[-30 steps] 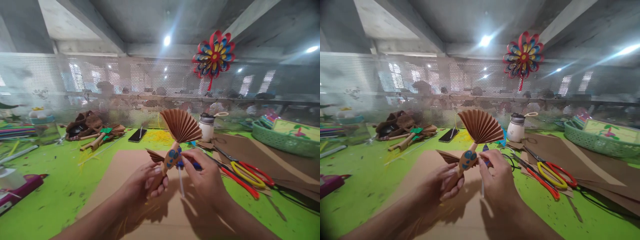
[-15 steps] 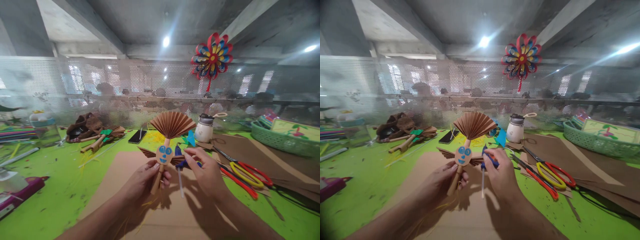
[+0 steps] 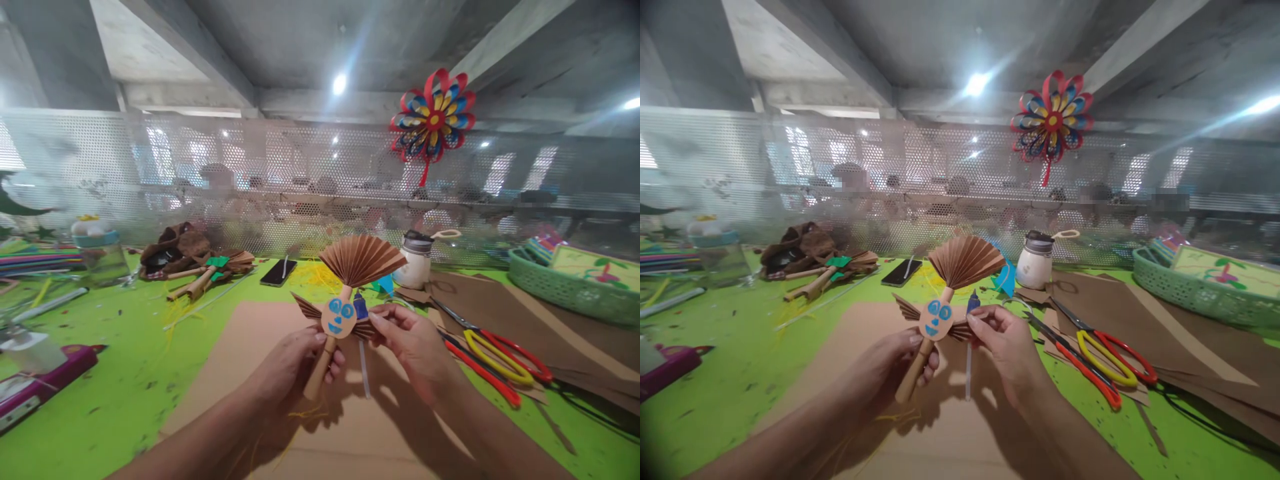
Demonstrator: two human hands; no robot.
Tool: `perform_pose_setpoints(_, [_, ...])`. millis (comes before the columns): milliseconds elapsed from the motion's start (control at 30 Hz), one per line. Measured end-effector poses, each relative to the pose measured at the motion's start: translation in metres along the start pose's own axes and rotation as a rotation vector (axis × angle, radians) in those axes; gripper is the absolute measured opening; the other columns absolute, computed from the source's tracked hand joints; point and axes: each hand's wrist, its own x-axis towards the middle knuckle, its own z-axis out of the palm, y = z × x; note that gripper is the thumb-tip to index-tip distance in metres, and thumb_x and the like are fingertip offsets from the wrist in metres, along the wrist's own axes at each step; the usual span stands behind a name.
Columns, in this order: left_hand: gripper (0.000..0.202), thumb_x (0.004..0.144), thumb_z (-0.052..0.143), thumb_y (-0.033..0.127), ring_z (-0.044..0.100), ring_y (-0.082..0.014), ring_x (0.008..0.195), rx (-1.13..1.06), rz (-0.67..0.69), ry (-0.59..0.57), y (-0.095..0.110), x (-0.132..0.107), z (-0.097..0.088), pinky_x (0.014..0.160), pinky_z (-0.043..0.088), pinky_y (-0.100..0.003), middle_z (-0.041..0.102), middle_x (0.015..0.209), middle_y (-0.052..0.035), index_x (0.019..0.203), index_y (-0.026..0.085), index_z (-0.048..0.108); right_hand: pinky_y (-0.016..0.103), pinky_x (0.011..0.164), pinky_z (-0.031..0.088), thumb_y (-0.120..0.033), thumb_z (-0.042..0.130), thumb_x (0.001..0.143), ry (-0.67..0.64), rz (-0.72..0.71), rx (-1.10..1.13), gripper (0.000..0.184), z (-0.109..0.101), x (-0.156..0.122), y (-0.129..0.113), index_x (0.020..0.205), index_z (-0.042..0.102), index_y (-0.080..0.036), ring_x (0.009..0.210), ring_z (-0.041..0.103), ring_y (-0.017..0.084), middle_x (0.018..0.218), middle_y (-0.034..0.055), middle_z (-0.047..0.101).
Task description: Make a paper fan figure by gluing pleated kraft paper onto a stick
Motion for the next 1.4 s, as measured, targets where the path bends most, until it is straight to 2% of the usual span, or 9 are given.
perform_pose_setpoints(167, [0.016, 0.078, 0.059, 0.025, 0.056, -0.0113, 0.061, 0.009, 0.021, -0.006, 0.003, -0.002, 0.003, 0.058, 0.042, -0.020, 0.063, 0.072, -0.0067, 0.085, 0.010, 0.060, 0.028, 0.063, 0.046, -0.036, 0.076, 0.069, -0.004, -0.014, -0.088, 0.028, 0.003, -0.002, -0.003, 0.083, 0.066, -0.014, 0.070, 0.058, 0.016, 0.078, 0.0050, 0.069])
perform_pose_setpoints(433, [0.019, 0.082, 0.063, 0.030, 0.051, -0.0089, 0.059, 0.230, 0.068, -0.013, -0.001, -0.002, 0.003, 0.057, 0.037, -0.020, 0.062, 0.072, -0.0041, 0.082, 0.011, 0.060, 0.038, 0.076, 0.051, -0.040, 0.069, 0.076, -0.049, -0.109, -0.242, 0.030, -0.003, 0.001, -0.009, 0.091, 0.067, -0.015, 0.077, 0.064, 0.021, 0.083, 0.0066, 0.070])
perform_pose_setpoints(600, [0.022, 0.080, 0.066, 0.035, 0.045, -0.0084, 0.056, 0.213, 0.039, 0.059, -0.015, -0.011, 0.016, 0.053, 0.031, -0.021, 0.057, 0.067, -0.0004, 0.079, 0.014, 0.060, 0.036, 0.076, 0.050, -0.042, 0.072, 0.072, -0.124, -0.012, -0.178, 0.031, -0.001, 0.000, -0.013, 0.085, 0.070, -0.014, 0.079, 0.065, 0.021, 0.080, 0.0059, 0.071])
perform_pose_setpoints(767, [0.030, 0.077, 0.067, 0.042, 0.049, -0.0125, 0.066, 0.060, 0.029, 0.001, -0.029, -0.015, 0.024, 0.060, 0.034, -0.024, 0.057, 0.076, -0.0038, 0.086, 0.014, 0.060, 0.026, 0.050, 0.044, -0.043, 0.073, 0.070, -0.074, 0.106, -0.099, 0.029, 0.002, -0.003, -0.016, 0.069, 0.068, -0.014, 0.050, 0.054, 0.012, 0.059, -0.0003, 0.063])
perform_pose_setpoints(833, [0.029, 0.078, 0.066, 0.041, 0.049, -0.0130, 0.067, 0.035, 0.016, -0.008, -0.029, -0.016, 0.028, 0.061, 0.035, -0.025, 0.056, 0.076, -0.0040, 0.084, 0.014, 0.059, 0.025, 0.047, 0.041, -0.042, 0.073, 0.069, -0.082, 0.129, -0.088, 0.029, 0.001, -0.004, -0.017, 0.065, 0.066, -0.014, 0.047, 0.051, 0.011, 0.055, -0.0012, 0.060])
perform_pose_setpoints(967, [0.023, 0.084, 0.060, 0.038, 0.052, -0.0137, 0.068, 0.042, -0.022, 0.002, -0.023, -0.019, 0.031, 0.065, 0.039, -0.026, 0.057, 0.076, -0.0049, 0.081, 0.014, 0.058, 0.026, 0.050, 0.044, -0.040, 0.072, 0.071, -0.150, 0.129, -0.108, 0.026, -0.005, -0.001, -0.019, 0.070, 0.067, -0.014, 0.053, 0.054, 0.012, 0.061, 0.0000, 0.062])
perform_pose_setpoints(1167, [0.026, 0.083, 0.061, 0.037, 0.057, -0.0136, 0.065, 0.189, -0.100, -0.136, -0.012, -0.013, 0.019, 0.063, 0.043, -0.025, 0.064, 0.078, -0.0082, 0.085, 0.012, 0.063, 0.037, 0.080, 0.050, -0.036, 0.074, 0.071, -0.210, 0.079, -0.169, 0.027, -0.014, 0.004, -0.023, 0.088, 0.072, -0.015, 0.082, 0.064, 0.021, 0.077, 0.0043, 0.070])
perform_pose_setpoints(1300, [0.025, 0.083, 0.061, 0.037, 0.059, -0.0137, 0.068, 0.142, -0.131, -0.179, -0.011, -0.010, 0.017, 0.065, 0.044, -0.024, 0.066, 0.083, -0.0091, 0.088, 0.012, 0.063, 0.036, 0.076, 0.052, -0.035, 0.074, 0.071, -0.246, 0.181, -0.105, 0.027, -0.012, 0.000, -0.027, 0.091, 0.073, -0.018, 0.084, 0.067, 0.021, 0.088, 0.0065, 0.073])
perform_pose_setpoints(1400, [0.024, 0.083, 0.061, 0.037, 0.058, -0.0126, 0.065, 0.156, -0.117, -0.167, -0.012, -0.011, 0.018, 0.062, 0.043, -0.023, 0.065, 0.081, -0.0079, 0.087, 0.013, 0.062, 0.029, 0.061, 0.051, -0.037, 0.072, 0.073, -0.258, 0.277, -0.096, 0.026, -0.009, -0.005, -0.032, 0.088, 0.073, -0.016, 0.072, 0.066, 0.019, 0.084, 0.0072, 0.073])
